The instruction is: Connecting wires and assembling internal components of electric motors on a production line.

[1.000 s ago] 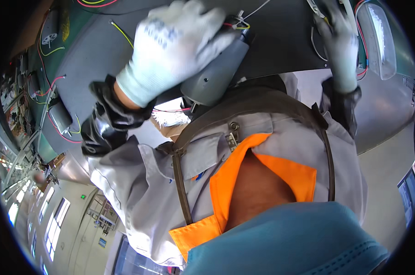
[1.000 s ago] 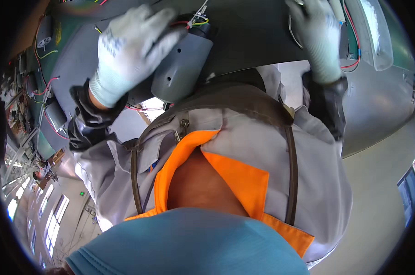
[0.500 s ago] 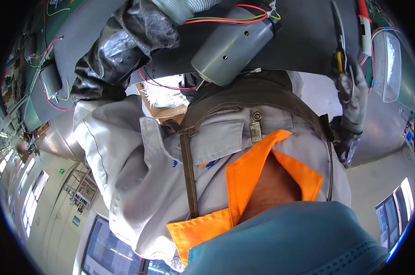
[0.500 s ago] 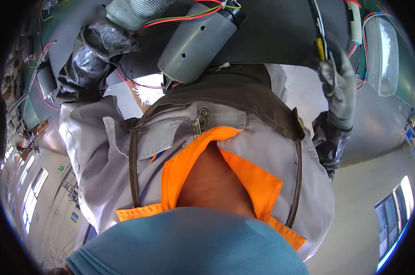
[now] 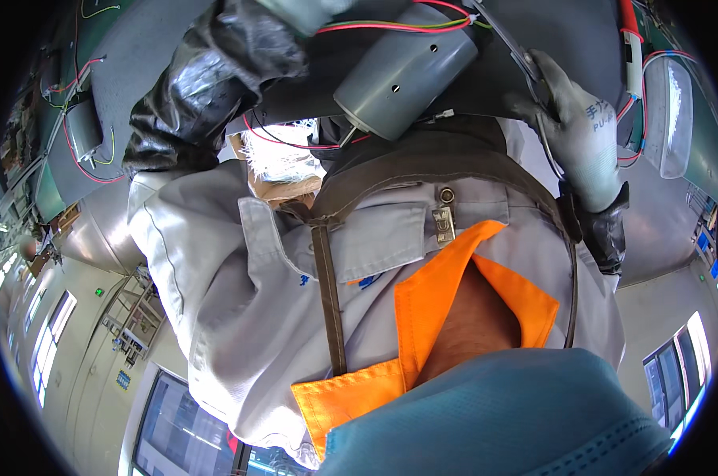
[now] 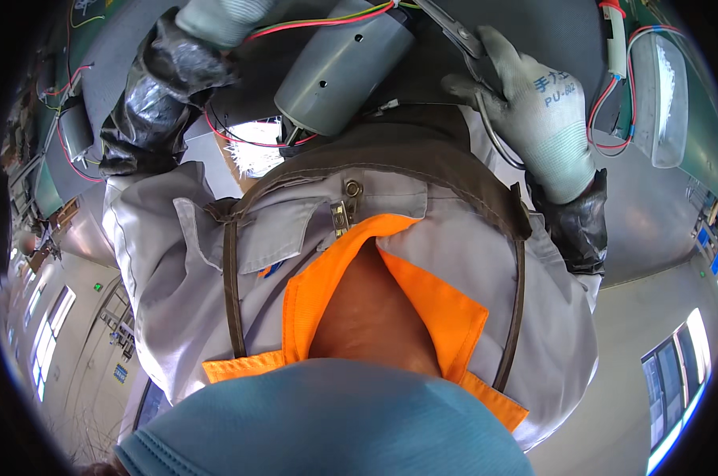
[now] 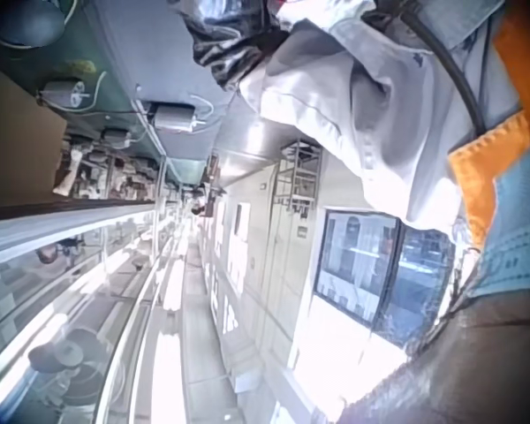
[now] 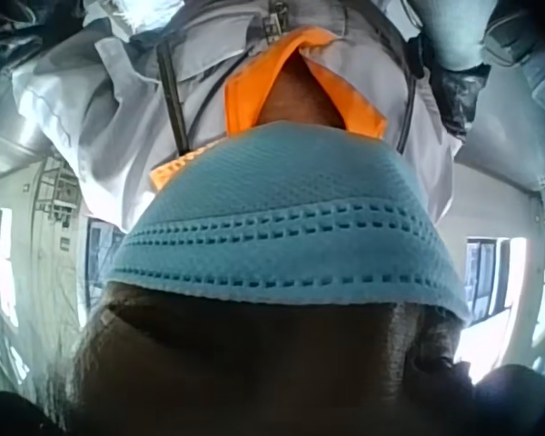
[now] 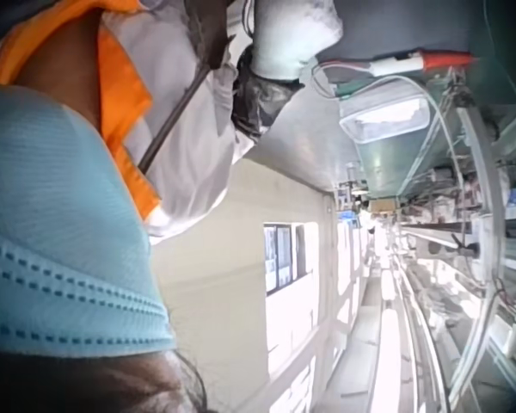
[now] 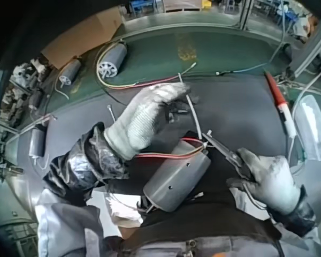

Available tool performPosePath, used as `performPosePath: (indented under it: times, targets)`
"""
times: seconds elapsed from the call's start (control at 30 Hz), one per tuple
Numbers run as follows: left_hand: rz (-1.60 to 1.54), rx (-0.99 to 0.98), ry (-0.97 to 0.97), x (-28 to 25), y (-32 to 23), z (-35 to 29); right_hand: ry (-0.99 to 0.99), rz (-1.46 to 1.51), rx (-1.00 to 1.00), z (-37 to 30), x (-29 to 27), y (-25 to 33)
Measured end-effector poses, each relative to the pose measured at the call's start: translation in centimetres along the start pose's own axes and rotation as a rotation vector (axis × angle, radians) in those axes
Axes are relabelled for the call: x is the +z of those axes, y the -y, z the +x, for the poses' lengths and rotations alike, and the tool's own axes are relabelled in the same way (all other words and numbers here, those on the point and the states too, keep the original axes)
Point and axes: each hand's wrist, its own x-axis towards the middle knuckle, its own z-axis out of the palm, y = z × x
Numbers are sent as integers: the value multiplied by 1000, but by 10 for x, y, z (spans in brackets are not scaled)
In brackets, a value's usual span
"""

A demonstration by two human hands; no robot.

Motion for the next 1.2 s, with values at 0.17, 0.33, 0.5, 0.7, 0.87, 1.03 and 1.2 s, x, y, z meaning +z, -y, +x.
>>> performPosePath:
  times: [0.17, 0.33, 0.5, 0.7, 0.87, 1.03, 1.2]
  targets:
    - [-57, -837, 89, -74, -82, -34, -61, 25, 256, -4, 11, -40]
    - [850, -275, 175, -12, -133, -60, -254, -253, 274, 4, 16, -68]
    - [697, -305, 105, 70, -109, -73, 316, 891, 416, 17, 13, -18]
    - [1008, -180, -218, 81, -7, 30, -30, 650, 409, 137, -6, -10]
    - [885, -598, -359, 16, 133, 162, -528, 571, -91, 185, -9, -27]
    - [-203, -660, -84, -21, 76, 117, -401, 959, 372, 119, -19, -86]
    - [-261, -839, -268, -14, -45, 8, -647, 1204, 68, 118, -61, -117]
